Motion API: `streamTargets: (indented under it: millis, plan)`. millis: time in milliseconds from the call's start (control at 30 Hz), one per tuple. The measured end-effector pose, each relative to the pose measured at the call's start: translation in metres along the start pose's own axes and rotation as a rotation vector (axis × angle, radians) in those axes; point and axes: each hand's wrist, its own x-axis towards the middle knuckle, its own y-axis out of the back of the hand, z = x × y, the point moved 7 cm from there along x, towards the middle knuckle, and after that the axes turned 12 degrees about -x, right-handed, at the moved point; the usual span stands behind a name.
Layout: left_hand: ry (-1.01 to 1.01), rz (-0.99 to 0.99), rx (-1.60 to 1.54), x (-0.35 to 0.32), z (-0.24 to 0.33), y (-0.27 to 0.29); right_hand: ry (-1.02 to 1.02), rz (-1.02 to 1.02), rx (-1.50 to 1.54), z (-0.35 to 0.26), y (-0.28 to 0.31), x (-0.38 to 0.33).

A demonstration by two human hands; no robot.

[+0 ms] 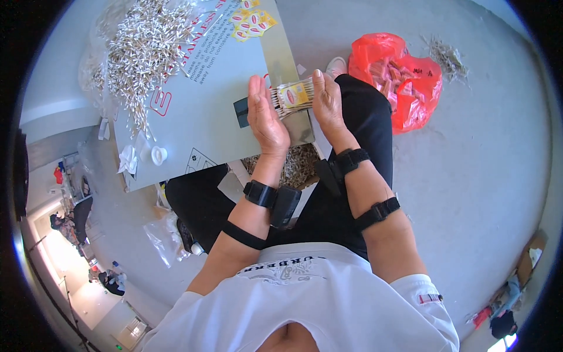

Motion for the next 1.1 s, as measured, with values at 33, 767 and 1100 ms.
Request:
streamTargets:
  millis: [33,767,1100]
  plan:
    - [0.002,0.000,0.001,0.001,-0.001,-0.001,-0.002,0.001,0.000,0.000,0.000,0.000]
    - [0.046,0.067,-0.190,-0.016,-0.005,-0.014,-0.349,0.150,0.515,0.001,-0.008,-0.038]
    - [0.159,0.206,-0.401,-0.013,-0.014,-0.014,-0.318,0.094,0.566,-0.003,-0.014,-0.038]
